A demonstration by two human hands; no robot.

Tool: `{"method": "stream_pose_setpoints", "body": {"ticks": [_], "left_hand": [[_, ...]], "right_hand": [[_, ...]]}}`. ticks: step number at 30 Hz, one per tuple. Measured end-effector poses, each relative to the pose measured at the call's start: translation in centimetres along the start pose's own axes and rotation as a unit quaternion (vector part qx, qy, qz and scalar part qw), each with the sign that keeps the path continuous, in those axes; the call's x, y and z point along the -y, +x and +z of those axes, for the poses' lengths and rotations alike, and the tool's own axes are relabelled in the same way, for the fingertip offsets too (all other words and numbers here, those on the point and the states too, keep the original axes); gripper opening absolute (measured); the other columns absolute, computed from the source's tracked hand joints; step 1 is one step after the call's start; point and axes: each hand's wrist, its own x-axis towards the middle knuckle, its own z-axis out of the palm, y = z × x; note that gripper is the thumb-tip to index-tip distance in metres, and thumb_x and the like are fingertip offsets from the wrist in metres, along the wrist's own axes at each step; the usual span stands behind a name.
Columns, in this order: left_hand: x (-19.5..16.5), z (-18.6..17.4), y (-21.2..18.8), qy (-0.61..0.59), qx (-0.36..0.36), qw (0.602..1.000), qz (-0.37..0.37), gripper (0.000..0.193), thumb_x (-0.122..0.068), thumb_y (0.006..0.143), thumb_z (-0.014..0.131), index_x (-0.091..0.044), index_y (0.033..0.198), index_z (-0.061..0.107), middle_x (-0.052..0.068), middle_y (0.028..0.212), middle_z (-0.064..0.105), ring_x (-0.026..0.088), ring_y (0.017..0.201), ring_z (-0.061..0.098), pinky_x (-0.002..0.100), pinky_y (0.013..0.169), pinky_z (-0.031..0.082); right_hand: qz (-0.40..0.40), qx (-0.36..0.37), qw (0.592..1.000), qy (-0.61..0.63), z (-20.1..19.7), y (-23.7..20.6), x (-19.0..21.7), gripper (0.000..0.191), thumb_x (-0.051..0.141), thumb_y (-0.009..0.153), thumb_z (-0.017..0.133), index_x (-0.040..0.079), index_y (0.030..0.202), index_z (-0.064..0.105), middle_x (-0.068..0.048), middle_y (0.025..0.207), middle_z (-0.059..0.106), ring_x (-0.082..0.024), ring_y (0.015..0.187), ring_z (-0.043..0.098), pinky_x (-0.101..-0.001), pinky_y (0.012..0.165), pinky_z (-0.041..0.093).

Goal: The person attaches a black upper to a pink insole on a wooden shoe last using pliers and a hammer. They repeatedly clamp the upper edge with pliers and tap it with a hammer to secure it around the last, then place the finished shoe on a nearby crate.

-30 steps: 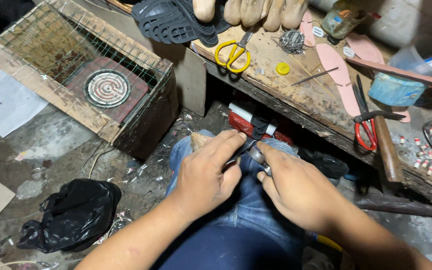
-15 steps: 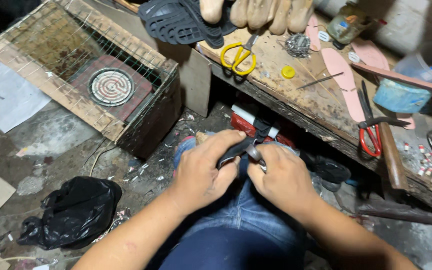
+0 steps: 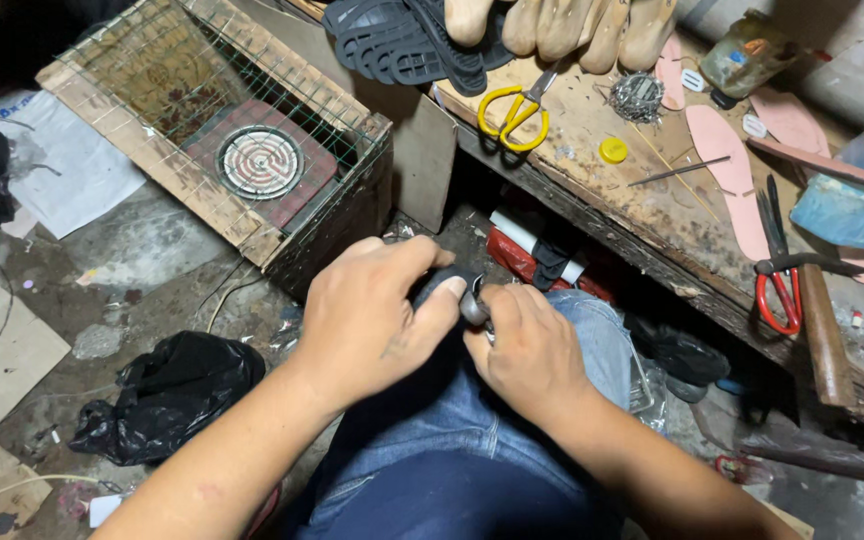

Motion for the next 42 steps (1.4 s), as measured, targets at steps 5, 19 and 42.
{"method": "stream_pose_setpoints", "body": {"ticks": [5,19,42], "left_hand": [[-1.0,-1.0,0.6,-0.074,0.071,0.994,0.036,0.034,-0.031,0.095,0.059,-0.01,0.12,0.07,0.018,0.098,0.075,0.037,0.092,0.072,0.043,0.079,0.057],[-3.3,-1.5,-1.1,-0.097,0.185,0.969,-0.134,0.04,-0.032,0.089,0.057,-0.013,0.121,0.07,0.019,0.071,0.071,0.034,0.063,0.072,0.043,0.062,0.056],[-5.0,2.1,-2.4,0.038,0.096,0.994,0.033,0.036,-0.025,0.089,0.059,0.0,0.116,0.061,0.019,0.091,0.072,0.04,0.072,0.07,0.051,0.063,0.055]], "right_hand": [[-0.012,-0.012,1.0,0.006,-0.6,0.3,0.8,0.042,0.01,0.076,0.079,0.0,0.109,0.056,-0.016,0.095,0.064,-0.037,0.089,0.066,-0.044,0.074,0.055],[0.151,0.386,0.888,0.197,-8.9,1.7,4.7,0.043,0.029,0.083,0.068,-0.001,0.111,0.054,-0.021,0.093,0.069,-0.04,0.089,0.069,-0.0488,0.079,0.054],[0.19,0.481,0.852,0.082,-12.9,3.5,2.8,0.032,0.029,0.087,0.06,0.007,0.109,0.055,-0.021,0.09,0.069,-0.043,0.094,0.065,-0.0527,0.081,0.05]]}}
